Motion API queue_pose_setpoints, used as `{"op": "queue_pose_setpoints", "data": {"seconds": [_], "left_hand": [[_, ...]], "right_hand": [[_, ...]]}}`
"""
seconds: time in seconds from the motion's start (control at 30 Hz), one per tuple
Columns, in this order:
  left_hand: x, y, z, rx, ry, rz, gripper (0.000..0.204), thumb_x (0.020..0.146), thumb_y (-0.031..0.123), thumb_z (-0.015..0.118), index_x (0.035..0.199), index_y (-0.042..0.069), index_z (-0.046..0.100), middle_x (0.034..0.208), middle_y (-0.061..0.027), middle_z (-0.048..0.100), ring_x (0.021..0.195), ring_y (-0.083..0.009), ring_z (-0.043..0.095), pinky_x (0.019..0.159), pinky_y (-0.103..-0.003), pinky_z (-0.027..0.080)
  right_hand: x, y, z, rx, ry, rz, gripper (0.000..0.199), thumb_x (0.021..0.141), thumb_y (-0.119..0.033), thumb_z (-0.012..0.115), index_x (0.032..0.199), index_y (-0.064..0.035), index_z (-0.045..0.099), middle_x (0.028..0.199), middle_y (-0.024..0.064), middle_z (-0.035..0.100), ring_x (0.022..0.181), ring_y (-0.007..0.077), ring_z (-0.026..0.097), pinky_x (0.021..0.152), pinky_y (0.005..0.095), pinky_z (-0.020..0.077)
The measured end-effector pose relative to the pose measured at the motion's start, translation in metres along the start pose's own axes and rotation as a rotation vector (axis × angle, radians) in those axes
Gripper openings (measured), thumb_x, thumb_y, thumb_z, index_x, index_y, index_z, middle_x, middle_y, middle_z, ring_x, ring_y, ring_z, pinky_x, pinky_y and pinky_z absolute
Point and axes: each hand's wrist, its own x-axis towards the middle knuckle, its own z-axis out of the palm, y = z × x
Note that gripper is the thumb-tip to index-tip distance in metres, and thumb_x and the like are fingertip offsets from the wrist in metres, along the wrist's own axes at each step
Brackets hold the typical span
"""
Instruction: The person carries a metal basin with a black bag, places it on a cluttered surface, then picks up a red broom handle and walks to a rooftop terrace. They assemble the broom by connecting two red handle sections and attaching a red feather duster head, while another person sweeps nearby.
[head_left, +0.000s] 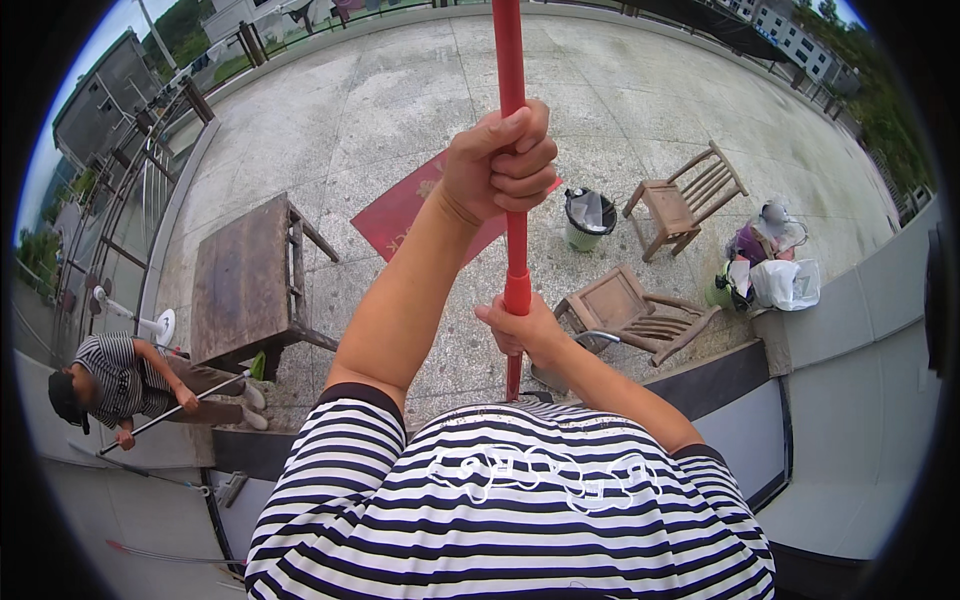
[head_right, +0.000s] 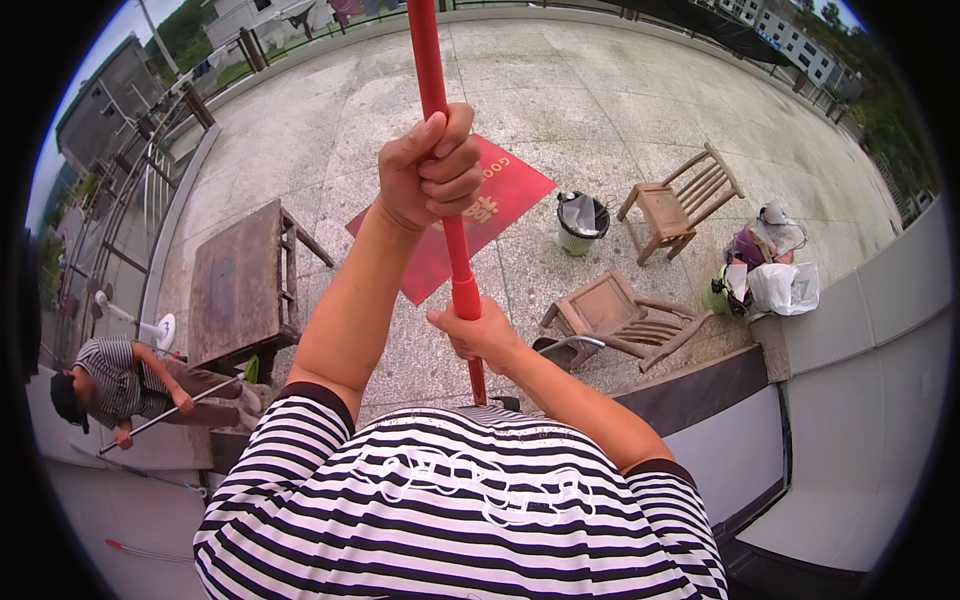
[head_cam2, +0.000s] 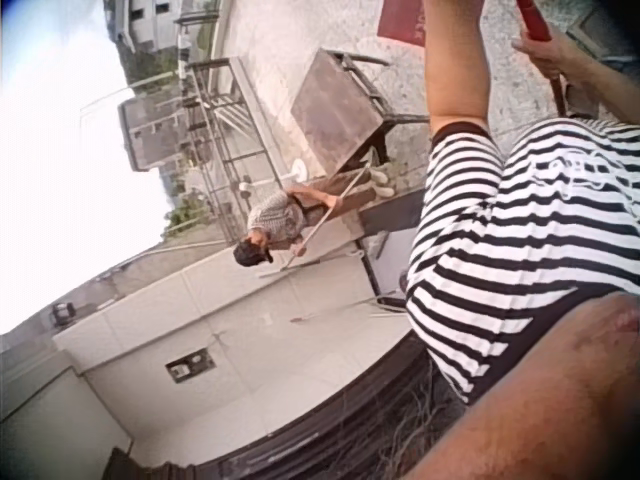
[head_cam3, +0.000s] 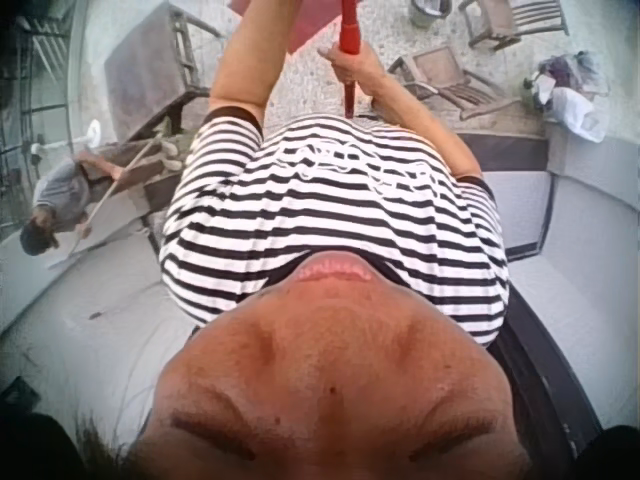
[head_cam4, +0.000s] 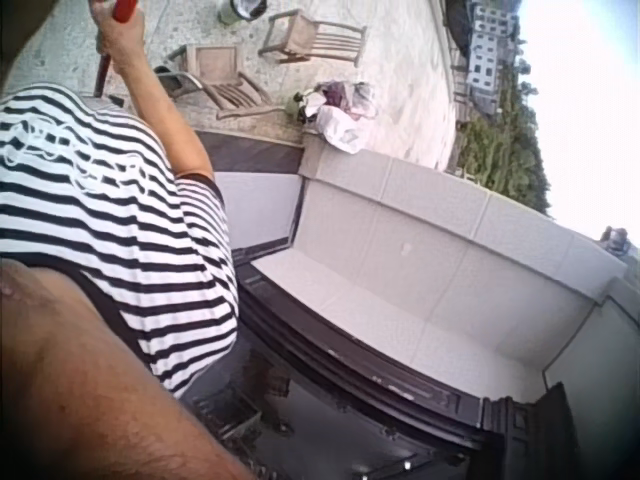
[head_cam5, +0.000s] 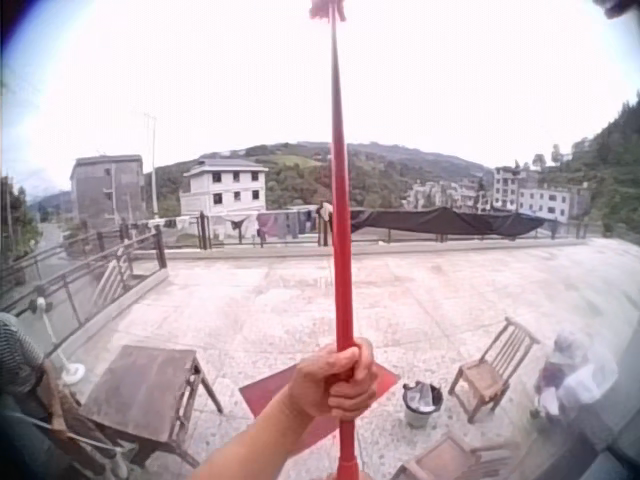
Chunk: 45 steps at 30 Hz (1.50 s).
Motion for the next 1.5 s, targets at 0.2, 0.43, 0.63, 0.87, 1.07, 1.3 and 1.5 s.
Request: {"op": "queue_pose_setpoints", "data": {"seconds": [0.2,0.43,0.63,0.87,1.07,1.3,1.5], "left_hand": [[0.051,0.076,0.022,0.705,0.409,0.101,0.043,0.091,0.026,0.054,0.121,-0.005,0.050,0.093,-0.0176,0.064,0.078,-0.0252,0.066,0.076,-0.039,0.053],[0.123,0.106,0.055,0.871,0.776,0.490,0.021,0.094,0.019,0.052,0.104,0.000,0.052,0.064,-0.0004,0.043,0.048,-0.0056,0.037,0.043,-0.020,0.031],[0.134,0.092,0.061,1.158,0.845,0.559,0.018,0.094,0.018,0.052,0.096,0.000,0.050,0.063,-0.0026,0.047,0.047,-0.0087,0.045,0.039,-0.024,0.038],[0.127,0.080,0.070,0.931,0.773,0.472,0.014,0.093,0.015,0.050,0.089,0.002,0.048,0.062,-0.0023,0.046,0.045,-0.0089,0.043,0.037,-0.025,0.037],[0.107,0.076,0.084,0.767,0.656,0.512,0.010,0.092,0.011,0.049,0.086,0.004,0.045,0.057,-0.0011,0.043,0.040,-0.0075,0.038,0.034,-0.025,0.032],[0.085,0.072,0.076,0.417,0.293,0.358,0.019,0.094,0.019,0.050,0.082,0.005,0.048,0.057,0.0044,0.034,0.042,-0.0033,0.029,0.033,-0.019,0.022],[0.085,0.068,0.050,-0.011,-0.095,0.223,0.024,0.094,0.023,0.049,0.090,0.001,0.058,0.056,0.0056,0.029,0.043,-0.0032,0.027,0.034,-0.018,0.020]], "right_hand": [[-0.005,0.001,0.005,-0.003,0.048,-0.044,0.034,0.088,-0.022,0.067,0.065,-0.0115,0.044,0.048,-0.0052,0.038,0.038,0.0066,0.034,0.039,0.0235,0.0271],[-0.002,-0.009,0.006,0.085,0.132,-0.289,0.025,0.087,-0.022,0.068,0.081,-0.0054,0.051,0.061,0.0005,0.051,0.051,0.0091,0.049,0.048,0.0241,0.0394],[0.001,-0.009,0.013,0.025,0.238,-0.180,0.032,0.084,-0.026,0.072,0.072,-0.0091,0.049,0.049,-0.0027,0.043,0.036,0.0082,0.039,0.035,0.0238,0.0298],[-0.012,0.008,0.009,0.052,0.263,-0.178,0.027,0.085,-0.012,0.069,0.071,-0.0092,0.046,0.048,-0.0018,0.040,0.036,0.0082,0.036,0.035,0.0244,0.0286],[-0.015,0.013,0.011,0.034,0.241,-0.141,0.026,0.085,-0.009,0.067,0.070,-0.0079,0.046,0.048,-0.0011,0.042,0.035,0.0086,0.036,0.034,0.0246,0.0287],[-0.025,0.009,0.013,-0.098,0.151,-0.119,0.025,0.084,-0.008,0.067,0.068,-0.0062,0.048,0.047,0.0010,0.044,0.035,0.0102,0.040,0.035,0.0257,0.0309],[-0.027,0.017,0.006,-0.084,0.055,-0.090,0.024,0.084,-0.006,0.066,0.068,-0.0058,0.048,0.046,0.0013,0.045,0.036,0.0104,0.042,0.035,0.0261,0.0319]]}}
